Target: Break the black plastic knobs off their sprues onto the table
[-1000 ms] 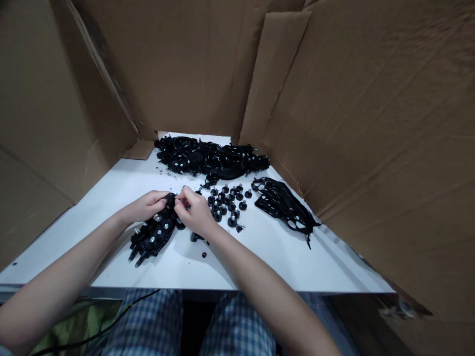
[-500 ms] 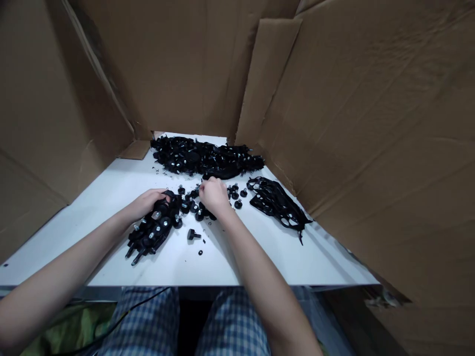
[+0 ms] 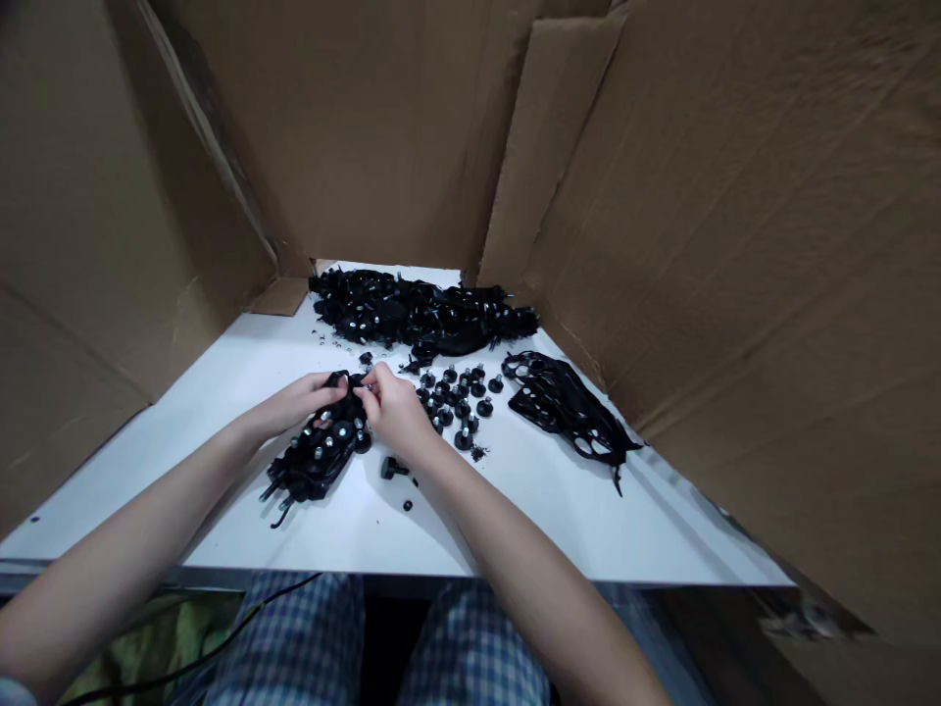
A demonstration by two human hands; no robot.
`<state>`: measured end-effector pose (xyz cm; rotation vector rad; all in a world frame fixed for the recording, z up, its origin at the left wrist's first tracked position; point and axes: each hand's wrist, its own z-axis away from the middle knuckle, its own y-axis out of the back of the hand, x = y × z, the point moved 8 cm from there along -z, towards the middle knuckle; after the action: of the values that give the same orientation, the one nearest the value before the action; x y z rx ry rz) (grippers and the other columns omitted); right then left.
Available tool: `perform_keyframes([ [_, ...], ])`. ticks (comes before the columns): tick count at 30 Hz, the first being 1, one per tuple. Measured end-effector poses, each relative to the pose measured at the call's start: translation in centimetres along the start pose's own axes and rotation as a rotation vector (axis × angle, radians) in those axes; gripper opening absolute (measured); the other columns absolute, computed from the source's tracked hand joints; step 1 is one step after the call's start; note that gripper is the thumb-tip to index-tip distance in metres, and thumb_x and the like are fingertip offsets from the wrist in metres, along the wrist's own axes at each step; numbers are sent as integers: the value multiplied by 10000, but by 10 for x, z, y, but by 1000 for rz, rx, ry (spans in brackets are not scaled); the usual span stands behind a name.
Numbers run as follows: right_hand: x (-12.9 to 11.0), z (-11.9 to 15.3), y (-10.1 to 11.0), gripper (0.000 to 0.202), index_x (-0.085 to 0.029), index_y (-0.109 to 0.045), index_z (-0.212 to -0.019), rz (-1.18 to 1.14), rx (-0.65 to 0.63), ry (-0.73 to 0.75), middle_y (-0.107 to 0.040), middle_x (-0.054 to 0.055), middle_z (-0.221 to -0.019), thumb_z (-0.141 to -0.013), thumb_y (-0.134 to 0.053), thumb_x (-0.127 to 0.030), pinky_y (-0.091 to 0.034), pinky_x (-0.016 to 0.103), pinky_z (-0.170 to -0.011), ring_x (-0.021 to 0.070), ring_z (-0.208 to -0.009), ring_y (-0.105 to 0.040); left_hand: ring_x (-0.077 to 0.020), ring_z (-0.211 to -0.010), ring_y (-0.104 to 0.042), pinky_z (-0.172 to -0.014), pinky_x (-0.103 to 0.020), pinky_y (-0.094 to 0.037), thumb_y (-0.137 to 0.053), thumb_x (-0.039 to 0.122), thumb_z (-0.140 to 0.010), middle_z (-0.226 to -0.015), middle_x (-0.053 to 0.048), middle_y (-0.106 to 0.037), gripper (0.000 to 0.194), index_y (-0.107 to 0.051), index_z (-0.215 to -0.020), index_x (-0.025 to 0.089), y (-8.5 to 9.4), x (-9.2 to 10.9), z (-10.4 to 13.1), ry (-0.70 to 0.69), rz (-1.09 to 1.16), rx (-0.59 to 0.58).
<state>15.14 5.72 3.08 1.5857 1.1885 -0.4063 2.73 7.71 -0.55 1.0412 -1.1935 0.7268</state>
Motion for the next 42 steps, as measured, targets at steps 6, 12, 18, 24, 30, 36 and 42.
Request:
perform_keyframes([
  [6, -1, 2, 0, 102, -214, -469, -785, -188, -30, -36, -551, -28, -640, -851, -503, -284, -376, 249, -553, 118, -566, -491, -84, -531, -438, -453, -204, -387, -547, 432, -825, -689, 31, -467, 278, -545, -848, 155, -10, -2, 6, 41, -27, -186],
  [12, 3, 4, -4, 161, -220, -450, -775, -355, -67, -89, -538, -50, -618, -845, -517, -348, -346, 231, -499, 98, -516, -451, -81, -480, -459, -445, -207, -386, -513, 397, -858, -627, 42, -470, 253, -548, -879, 147, -14, 9, 13, -12, -41, -306],
  [18, -3, 5, -3, 150, -214, -445, -748, -303, -27, -86, -525, -44, -599, -825, -520, -320, -331, 234, -502, 101, -522, -446, -82, -479, -477, -417, -191, -388, -501, 308, -849, -617, 48, -470, 151, -508, -808, 163, -14, 10, 13, -3, -77, -288],
  [24, -4, 8, -6, 164, -216, -437, -720, -317, -17, -74, -498, -55, -575, -807, -536, -311, -298, 226, -487, 85, -491, -396, -88, -457, -484, -377, -183, -374, -486, 214, -793, -603, 45, -501, 69, -527, -806, 160, -13, 9, 14, 48, -79, -229],
  [30, 6, -1, -13, 193, -234, -375, -719, -757, -37, -191, -425, -86, -516, -784, -529, -331, -251, 214, -434, 72, -422, -321, -72, -398, -435, -358, -182, -331, -493, 206, -718, -548, 61, -466, 51, -508, -754, 174, -10, 13, 14, 64, 71, -154],
  [36, 35, -13, 45, 186, -242, -323, -691, -155, 327, -293, -353, -64, -550, -862, -389, -275, -287, 252, -505, 109, -476, -332, -64, -370, -399, -342, -178, -258, -501, 212, -720, -522, 61, -433, 50, -523, -741, 172, -7, 4, 8, 106, 184, -45],
  [42, 16, -4, 38, 126, -211, -523, -697, 132, 239, -171, -501, 0, -674, -788, -602, -247, -297, 284, -624, 149, -630, -446, -56, -429, -412, -410, -190, -312, -550, 333, -774, -610, 33, -490, 179, -547, -788, 155, -12, -8, 2, 139, 306, -3],
])
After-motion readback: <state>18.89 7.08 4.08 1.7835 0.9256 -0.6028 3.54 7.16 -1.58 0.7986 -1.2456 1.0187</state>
